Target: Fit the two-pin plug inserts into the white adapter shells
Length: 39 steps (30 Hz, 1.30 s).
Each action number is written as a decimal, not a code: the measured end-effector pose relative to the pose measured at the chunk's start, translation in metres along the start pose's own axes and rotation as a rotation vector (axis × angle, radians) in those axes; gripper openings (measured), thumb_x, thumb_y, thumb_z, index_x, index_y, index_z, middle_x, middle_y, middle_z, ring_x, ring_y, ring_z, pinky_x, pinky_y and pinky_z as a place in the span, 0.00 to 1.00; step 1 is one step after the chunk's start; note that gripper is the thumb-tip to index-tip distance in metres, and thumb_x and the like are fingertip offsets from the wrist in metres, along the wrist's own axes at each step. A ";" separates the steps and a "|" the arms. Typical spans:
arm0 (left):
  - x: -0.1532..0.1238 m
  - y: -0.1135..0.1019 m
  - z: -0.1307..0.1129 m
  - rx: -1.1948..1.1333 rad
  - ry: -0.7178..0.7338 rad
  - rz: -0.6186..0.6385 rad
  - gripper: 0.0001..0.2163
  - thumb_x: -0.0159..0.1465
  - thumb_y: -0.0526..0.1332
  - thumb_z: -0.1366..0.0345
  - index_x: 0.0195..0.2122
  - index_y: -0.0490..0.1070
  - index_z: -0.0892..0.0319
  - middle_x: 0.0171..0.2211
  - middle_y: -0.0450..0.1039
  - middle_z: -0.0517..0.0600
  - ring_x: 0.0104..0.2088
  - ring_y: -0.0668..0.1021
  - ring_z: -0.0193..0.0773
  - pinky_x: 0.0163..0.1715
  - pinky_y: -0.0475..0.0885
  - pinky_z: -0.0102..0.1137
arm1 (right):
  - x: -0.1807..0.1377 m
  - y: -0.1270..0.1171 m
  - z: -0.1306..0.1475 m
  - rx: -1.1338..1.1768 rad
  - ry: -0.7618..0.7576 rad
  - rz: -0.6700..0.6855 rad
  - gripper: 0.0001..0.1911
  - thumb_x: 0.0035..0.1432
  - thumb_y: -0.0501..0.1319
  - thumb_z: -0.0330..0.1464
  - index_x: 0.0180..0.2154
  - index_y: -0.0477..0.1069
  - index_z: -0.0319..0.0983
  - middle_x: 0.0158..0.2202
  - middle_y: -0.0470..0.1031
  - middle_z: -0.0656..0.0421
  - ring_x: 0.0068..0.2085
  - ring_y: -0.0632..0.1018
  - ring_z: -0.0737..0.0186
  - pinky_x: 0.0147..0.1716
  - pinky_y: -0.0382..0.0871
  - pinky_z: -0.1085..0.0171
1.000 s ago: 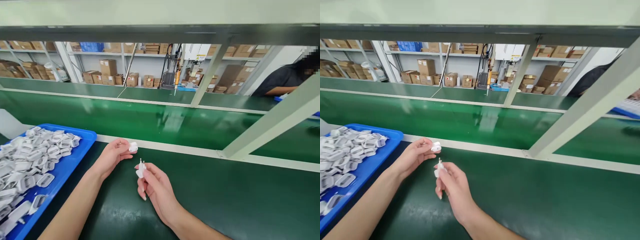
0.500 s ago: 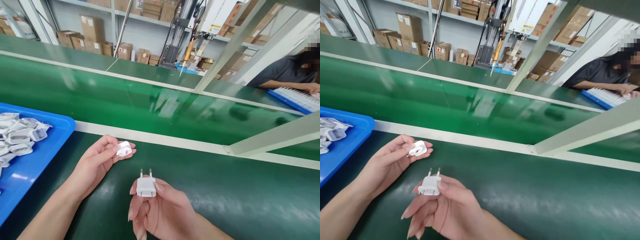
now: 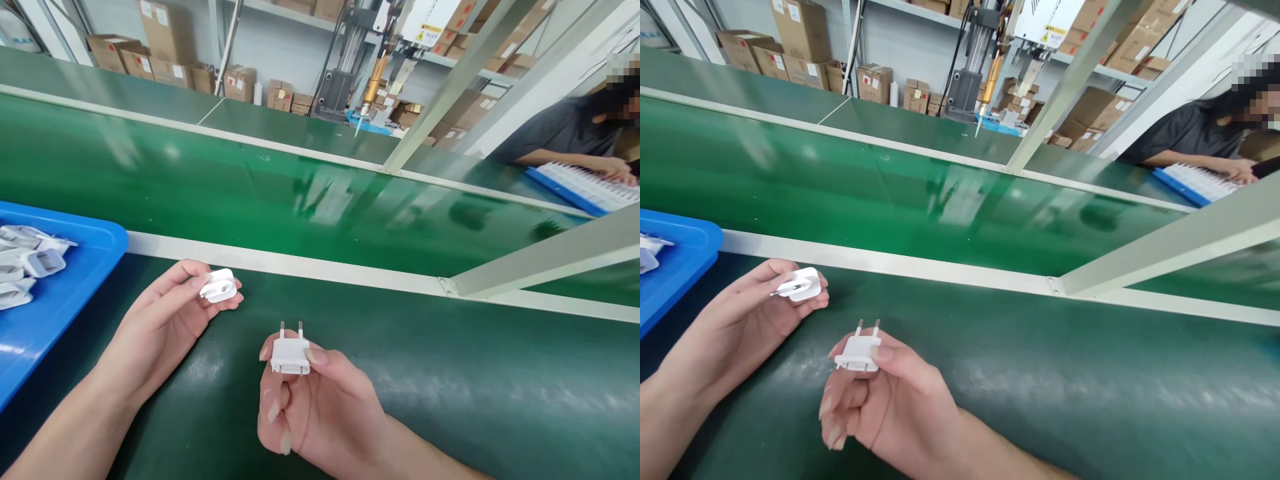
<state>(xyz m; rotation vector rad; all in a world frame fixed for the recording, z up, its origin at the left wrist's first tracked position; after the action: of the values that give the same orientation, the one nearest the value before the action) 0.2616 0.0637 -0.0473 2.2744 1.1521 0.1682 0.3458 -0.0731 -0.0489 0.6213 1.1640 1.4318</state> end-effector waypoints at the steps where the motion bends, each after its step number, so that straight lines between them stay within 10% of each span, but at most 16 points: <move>1: 0.000 0.000 0.000 -0.004 0.000 0.000 0.04 0.68 0.61 0.68 0.35 0.70 0.61 0.39 0.77 0.55 0.41 0.79 0.40 0.44 0.79 0.31 | 0.001 -0.001 0.001 0.001 -0.015 -0.008 0.16 0.62 0.66 0.40 0.44 0.76 0.34 0.33 0.79 0.54 0.30 0.78 0.65 0.32 0.69 0.66; 11: 0.000 -0.001 -0.002 -0.015 0.018 -0.011 0.04 0.68 0.62 0.67 0.38 0.71 0.62 0.38 0.76 0.54 0.39 0.80 0.40 0.43 0.78 0.31 | 0.000 0.010 0.004 -0.193 -0.140 0.024 0.14 0.60 0.71 0.32 0.46 0.75 0.34 0.47 0.77 0.47 0.47 0.80 0.55 0.48 0.72 0.59; 39: 0.008 -0.001 0.000 -0.020 -0.011 -0.020 0.05 0.67 0.62 0.66 0.37 0.73 0.63 0.39 0.75 0.55 0.39 0.79 0.41 0.42 0.79 0.31 | 0.004 -0.005 -0.003 0.036 0.005 -0.102 0.16 0.64 0.62 0.39 0.39 0.78 0.32 0.26 0.61 0.61 0.27 0.60 0.68 0.30 0.56 0.66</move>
<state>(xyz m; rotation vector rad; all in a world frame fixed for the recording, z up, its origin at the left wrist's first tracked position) 0.2656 0.0704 -0.0493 2.2433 1.1625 0.1587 0.3450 -0.0712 -0.0556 0.5752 1.2108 1.3292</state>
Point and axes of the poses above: each hand's wrist, its own x-axis towards the middle knuckle, its own y-axis out of the palm, z = x × y, the point moved 8 cm from there along x, towards the middle knuckle
